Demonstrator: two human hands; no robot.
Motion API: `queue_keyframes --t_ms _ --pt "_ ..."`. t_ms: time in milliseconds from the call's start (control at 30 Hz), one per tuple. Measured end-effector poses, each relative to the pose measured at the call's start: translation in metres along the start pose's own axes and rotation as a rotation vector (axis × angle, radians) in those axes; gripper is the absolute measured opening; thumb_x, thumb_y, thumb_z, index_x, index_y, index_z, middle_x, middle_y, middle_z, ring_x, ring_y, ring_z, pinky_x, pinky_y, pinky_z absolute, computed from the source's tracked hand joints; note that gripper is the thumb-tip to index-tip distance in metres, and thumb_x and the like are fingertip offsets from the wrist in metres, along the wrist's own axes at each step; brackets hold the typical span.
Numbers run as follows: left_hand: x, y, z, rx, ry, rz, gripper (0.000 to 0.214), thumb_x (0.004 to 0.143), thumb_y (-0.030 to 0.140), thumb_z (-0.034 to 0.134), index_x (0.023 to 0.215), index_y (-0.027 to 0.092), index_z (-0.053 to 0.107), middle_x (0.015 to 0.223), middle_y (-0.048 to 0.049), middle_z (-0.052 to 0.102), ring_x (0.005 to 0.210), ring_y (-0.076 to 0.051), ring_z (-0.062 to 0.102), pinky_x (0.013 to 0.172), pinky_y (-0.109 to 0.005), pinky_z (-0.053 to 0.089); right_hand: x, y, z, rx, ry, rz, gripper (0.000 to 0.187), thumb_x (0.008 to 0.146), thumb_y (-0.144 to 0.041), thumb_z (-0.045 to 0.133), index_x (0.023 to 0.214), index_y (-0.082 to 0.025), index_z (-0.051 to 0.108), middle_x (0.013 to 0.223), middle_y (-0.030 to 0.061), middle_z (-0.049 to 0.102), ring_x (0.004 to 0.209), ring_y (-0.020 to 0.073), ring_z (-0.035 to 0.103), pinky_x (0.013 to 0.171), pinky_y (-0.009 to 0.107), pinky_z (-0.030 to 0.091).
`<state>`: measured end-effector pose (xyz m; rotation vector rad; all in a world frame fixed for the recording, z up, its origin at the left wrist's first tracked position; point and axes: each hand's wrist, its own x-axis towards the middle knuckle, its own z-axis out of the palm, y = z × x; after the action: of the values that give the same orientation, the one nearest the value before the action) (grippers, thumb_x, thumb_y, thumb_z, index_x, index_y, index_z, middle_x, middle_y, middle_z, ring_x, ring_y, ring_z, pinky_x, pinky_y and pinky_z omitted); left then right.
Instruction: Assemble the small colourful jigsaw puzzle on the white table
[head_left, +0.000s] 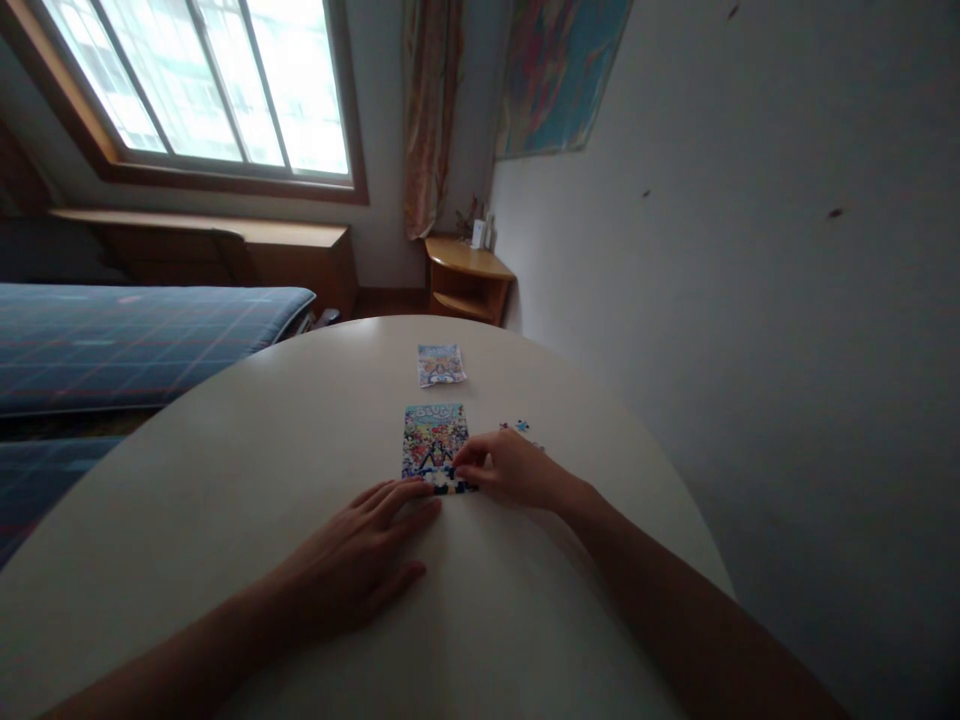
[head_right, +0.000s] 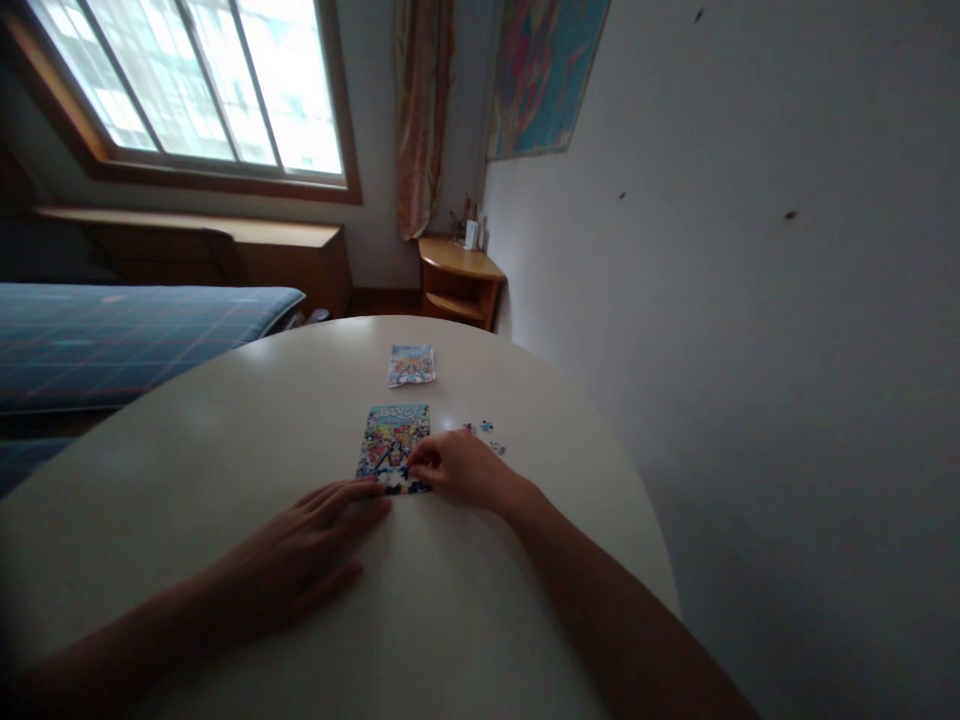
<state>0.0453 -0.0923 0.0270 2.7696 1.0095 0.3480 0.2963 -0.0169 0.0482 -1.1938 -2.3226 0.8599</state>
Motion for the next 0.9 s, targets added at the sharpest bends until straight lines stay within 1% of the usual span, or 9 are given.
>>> queue_keyframes --t_ms 267,600,667,800,900 --pt "0.0002 0.0000 0.0004 -0.001 0.001 -0.001 0.053 0.094 0.033 0.053 0.145 0.023 0.041 0.147 -0.0105 0.043 0.130 -0.029 0.047 0.110 -0.049 0.044 -0.0006 -0.0037 -0.0056 0.014 -0.039 0.027 0.018 0.086 -0.018 0.063 0.097 -0.019 0.078 0.088 0.0028 0.077 0.076 0.0133 0.069 0.069 0.020 0.046" --pt "0.0007 0.0002 0.0003 0.007 0.007 -0.001 0.051 0.094 0.034 0.052 0.144 0.023 0.043 0.147 -0.0110 0.043 0.130 -0.029 0.047 0.110 -0.048 0.043 -0.0007 -0.0023 -0.0022 -0.021 -0.036 0.013 0.018 0.085 -0.019 0.063 0.095 -0.019 0.078 0.082 0.0024 0.074 0.071 0.0117 0.064 0.066 0.020 0.043" --pt "0.0005 -0.0001 0.0003 0.001 0.003 0.000 0.052 0.094 0.034 0.052 0.144 0.024 0.042 0.147 -0.0107 0.043 0.130 -0.029 0.047 0.110 -0.048 0.043 -0.0011 -0.0016 -0.0020 -0.021 -0.043 0.011 0.020 0.084 -0.018 0.063 0.099 -0.018 0.077 0.080 0.0024 0.073 0.068 0.0110 0.062 0.064 0.020 0.043" --pt "0.0003 -0.0005 0.0004 0.008 -0.007 -0.004 0.052 0.095 0.035 0.051 0.145 0.024 0.041 0.148 -0.0105 0.042 0.131 -0.029 0.045 0.110 -0.048 0.043 -0.0021 0.0011 -0.0009 0.004 -0.083 -0.019 0.032 0.083 -0.015 0.060 0.112 -0.019 0.074 0.082 0.0023 0.071 0.066 0.0102 0.060 0.062 0.020 0.041" --pt "0.0005 -0.0002 0.0002 0.011 -0.013 -0.004 0.052 0.095 0.035 0.050 0.145 0.024 0.041 0.148 -0.0106 0.042 0.131 -0.029 0.045 0.111 -0.048 0.042 -0.0025 0.0030 -0.0004 -0.001 -0.113 -0.071 0.036 0.082 -0.012 0.058 0.114 -0.021 0.073 0.082 0.0016 0.069 0.065 0.0101 0.058 0.061 0.020 0.040"
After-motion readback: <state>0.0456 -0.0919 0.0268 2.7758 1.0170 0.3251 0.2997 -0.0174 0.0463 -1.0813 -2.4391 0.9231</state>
